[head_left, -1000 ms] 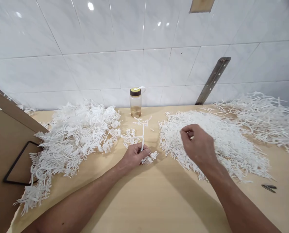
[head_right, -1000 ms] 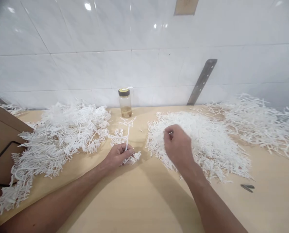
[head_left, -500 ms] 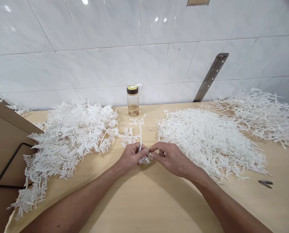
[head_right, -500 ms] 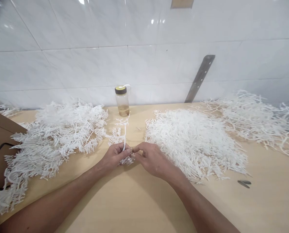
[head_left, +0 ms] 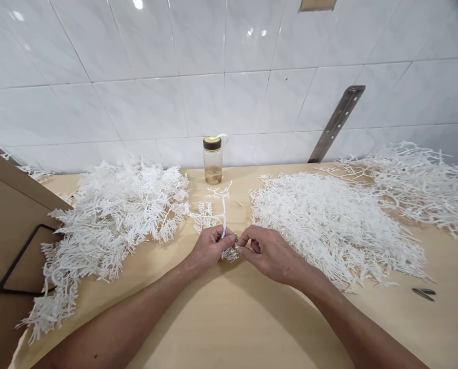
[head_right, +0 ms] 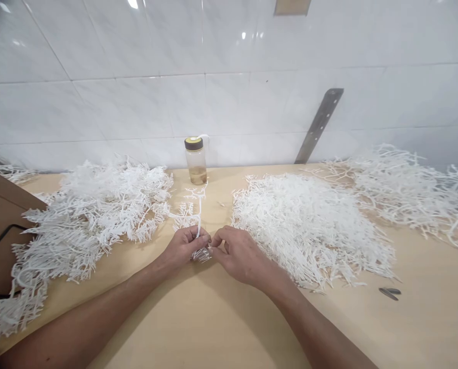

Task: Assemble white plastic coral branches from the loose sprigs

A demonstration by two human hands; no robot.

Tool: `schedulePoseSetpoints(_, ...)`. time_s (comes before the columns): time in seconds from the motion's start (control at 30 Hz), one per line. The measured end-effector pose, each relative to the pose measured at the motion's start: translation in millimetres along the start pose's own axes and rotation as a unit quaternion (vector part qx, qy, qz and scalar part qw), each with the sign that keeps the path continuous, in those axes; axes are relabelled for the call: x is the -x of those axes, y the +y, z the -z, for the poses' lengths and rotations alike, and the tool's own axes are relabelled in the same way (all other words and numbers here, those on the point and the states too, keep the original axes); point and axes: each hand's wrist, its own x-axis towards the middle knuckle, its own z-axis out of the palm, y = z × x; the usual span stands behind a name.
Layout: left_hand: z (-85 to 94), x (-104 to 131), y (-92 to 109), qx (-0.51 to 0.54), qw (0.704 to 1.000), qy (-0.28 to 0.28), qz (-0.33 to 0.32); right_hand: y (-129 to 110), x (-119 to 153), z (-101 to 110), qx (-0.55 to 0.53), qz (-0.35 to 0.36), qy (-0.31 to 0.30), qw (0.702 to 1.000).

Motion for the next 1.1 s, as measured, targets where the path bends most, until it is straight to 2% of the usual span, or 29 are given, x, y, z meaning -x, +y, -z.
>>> schedulePoseSetpoints(0.13,0.9,0.6,0.4,0.012,1.000,-0.012,0.010,2.6,-3.5,3.1,-0.101,-0.074,-0.016,0.992)
schedulePoseSetpoints(0.3,2.6,2.7,4.5,-0.006,0.999,-0.034,-0.025,5.6,-6.7,-6.1,-0.204,-0.117,0.026,0.972)
schedulePoseSetpoints(0.4,2.2,3.2,4.8,-0.009,1.000,-0.011,-0.026,5.5,-6.4,-12.9,-0.258,-0.145,0.035,0.954)
schedulePoseSetpoints(0.5,1.3,3.4,2.9,0.000,1.000,0.014,-0.001,6.0,-5.5,-15.0,-0.323,-0.167,0.015,0.931)
schedulePoseSetpoints(0.6,1.3,3.3,1.8,0.007,1.000,0.006,0.007,8.3,-4.8,-13.1,-0.372,-0.154,-0.026,0.915)
schedulePoseSetpoints(0.73,2.7,2.7,3.7,-0.001,1.000,-0.020,0.018,11.6,-4.4,-9.0,-0.348,-0.143,-0.051,0.925)
schedulePoseSetpoints(0.9,4.0,2.3,6.5,-0.032,0.999,-0.038,0.009,7.1,-4.6,-3.5,-0.252,-0.117,-0.019,0.960)
schedulePoseSetpoints(1.1,2.8,2.3,6.7,-0.037,0.998,-0.040,0.013,-1.9,-4.5,3.3,-0.177,-0.111,-0.018,0.978)
